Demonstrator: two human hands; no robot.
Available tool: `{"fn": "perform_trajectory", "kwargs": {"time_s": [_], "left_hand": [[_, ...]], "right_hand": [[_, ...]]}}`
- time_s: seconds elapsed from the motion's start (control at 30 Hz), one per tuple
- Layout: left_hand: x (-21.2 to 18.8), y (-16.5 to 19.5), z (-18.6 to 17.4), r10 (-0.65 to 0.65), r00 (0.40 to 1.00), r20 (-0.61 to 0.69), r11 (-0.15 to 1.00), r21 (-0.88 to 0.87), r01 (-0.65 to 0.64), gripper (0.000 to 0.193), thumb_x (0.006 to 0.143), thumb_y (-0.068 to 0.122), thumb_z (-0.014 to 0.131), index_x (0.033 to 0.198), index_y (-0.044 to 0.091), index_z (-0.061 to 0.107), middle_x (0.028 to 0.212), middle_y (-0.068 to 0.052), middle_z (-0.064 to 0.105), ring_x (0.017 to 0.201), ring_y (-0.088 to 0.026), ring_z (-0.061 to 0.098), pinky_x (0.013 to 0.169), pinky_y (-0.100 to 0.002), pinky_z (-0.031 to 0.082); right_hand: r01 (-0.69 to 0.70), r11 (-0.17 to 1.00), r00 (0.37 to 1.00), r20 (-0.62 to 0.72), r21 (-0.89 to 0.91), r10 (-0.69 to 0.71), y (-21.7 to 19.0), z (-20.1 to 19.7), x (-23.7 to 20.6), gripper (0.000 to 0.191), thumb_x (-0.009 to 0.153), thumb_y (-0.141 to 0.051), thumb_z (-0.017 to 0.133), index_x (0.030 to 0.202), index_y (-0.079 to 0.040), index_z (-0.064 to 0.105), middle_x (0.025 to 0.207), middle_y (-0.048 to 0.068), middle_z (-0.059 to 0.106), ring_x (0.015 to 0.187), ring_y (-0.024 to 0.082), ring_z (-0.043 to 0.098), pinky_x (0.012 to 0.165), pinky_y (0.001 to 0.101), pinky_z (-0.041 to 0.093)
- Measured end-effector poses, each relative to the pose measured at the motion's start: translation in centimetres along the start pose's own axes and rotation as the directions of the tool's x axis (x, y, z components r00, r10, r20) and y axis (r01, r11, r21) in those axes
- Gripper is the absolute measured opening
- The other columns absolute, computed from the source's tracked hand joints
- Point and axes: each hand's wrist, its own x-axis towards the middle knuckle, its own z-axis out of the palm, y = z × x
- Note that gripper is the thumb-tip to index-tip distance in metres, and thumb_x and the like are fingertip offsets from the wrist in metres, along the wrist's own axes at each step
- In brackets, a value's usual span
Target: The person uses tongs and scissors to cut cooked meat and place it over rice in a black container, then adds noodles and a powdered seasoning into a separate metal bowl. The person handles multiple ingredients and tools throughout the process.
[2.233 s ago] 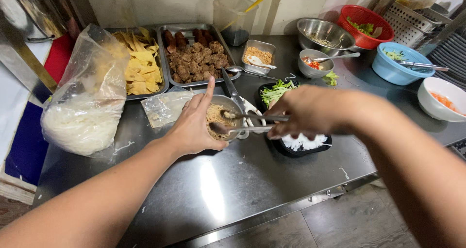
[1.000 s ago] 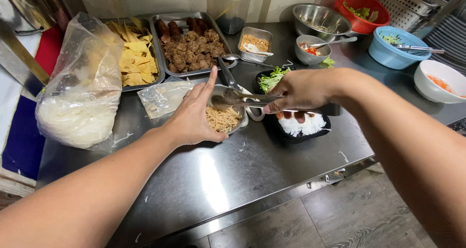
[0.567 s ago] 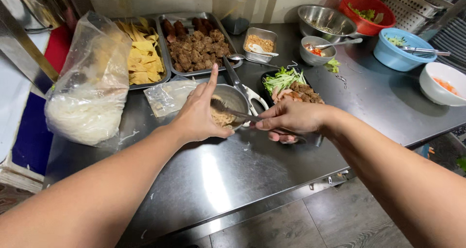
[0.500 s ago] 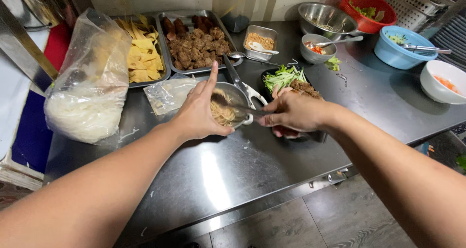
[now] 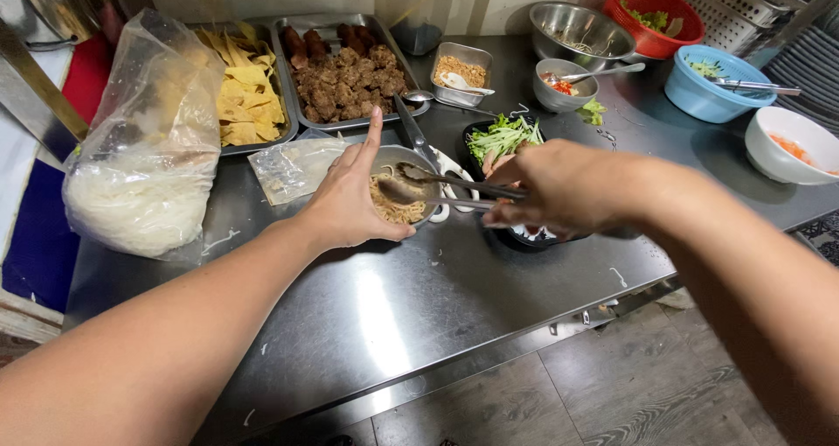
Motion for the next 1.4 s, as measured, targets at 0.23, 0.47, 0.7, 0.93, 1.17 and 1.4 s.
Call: {"fn": "perform_trajectory", "kwargs": {"time_s": [0.23,0.47,0.7,0.93,1.17,1.4], "left_hand": [[0.0,0.5,-0.3,-0.004,0.999,0.051,0.999,0.039,0.002,0.157,0.051,0.039,0.096,0.16,0.021,-0.016,0.15,-0.023,0.038,0.143,-0.043,0.035,0.12,-0.046,0.03],[0.1,0.4,-0.5,0.028,0.998,0.053,0.999,0.044,-0.03,0.158,0.052,0.041,0.097,0.159,0.019,-0.017,0.148,-0.023,0.039,0.142,-0.043,0.036,0.121,-0.046,0.029],[0.2,0.5,-0.3,0.028,0.998,0.064,0.999,0.041,-0.031,0.157,0.052,0.041,0.096,0.159,0.02,-0.017,0.149,-0.021,0.039,0.142,-0.042,0.037,0.121,-0.044,0.03],[0.3,0.5,-0.4,0.012,0.997,0.079,0.998,0.056,-0.016,0.158,0.052,0.041,0.097,0.16,0.019,-0.017,0.15,-0.022,0.039,0.142,-0.042,0.036,0.122,-0.045,0.029],[0.2,0.6,-1.0,0.012,0.99,0.139,0.999,0.041,-0.017,0.156,0.054,0.039,0.096,0.159,0.02,-0.017,0.152,-0.021,0.035,0.143,-0.042,0.034,0.12,-0.045,0.031],[0.4,1.0,-1.5,0.13,0.973,0.191,0.985,0.091,-0.15,0.155,0.053,0.037,0.095,0.159,0.021,-0.016,0.152,-0.022,0.036,0.143,-0.041,0.036,0.122,-0.045,0.029]], "right_hand": [[0.173,0.979,0.977,0.142,-0.108,-0.157,-1.2,0.9,3.0,0.035,0.095,-0.042,0.061,0.112,-0.015,0.075,0.078,0.01,0.077,0.071,0.024,0.074,0.074,0.0424,0.059],[0.223,0.966,0.961,-0.137,-0.131,-0.24,-1.1,2.6,5.0,0.03,0.094,-0.038,0.066,0.113,-0.017,0.076,0.091,0.015,0.075,0.089,0.034,0.072,0.085,0.0463,0.056],[0.22,0.948,0.975,0.024,-0.231,-0.221,-1.7,2.1,3.6,0.03,0.094,-0.041,0.064,0.109,-0.016,0.074,0.098,0.014,0.075,0.096,0.034,0.071,0.088,0.0456,0.056],[0.203,0.956,0.972,-0.074,-0.212,-0.223,-2.2,1.8,3.7,0.029,0.095,-0.037,0.063,0.11,-0.015,0.076,0.096,0.012,0.077,0.095,0.031,0.073,0.09,0.0445,0.056],[-0.064,0.996,0.99,0.124,-0.057,0.07,-0.1,-2.9,1.3,0.039,0.094,-0.048,0.068,0.128,-0.031,0.074,0.094,0.003,0.079,0.083,0.018,0.073,0.079,0.0378,0.062],[0.07,0.994,0.955,0.281,0.086,-0.092,3.0,-2.0,8.2,0.042,0.09,-0.049,0.071,0.108,-0.013,0.081,0.076,0.003,0.073,0.067,0.015,0.067,0.06,0.0316,0.056]]}}
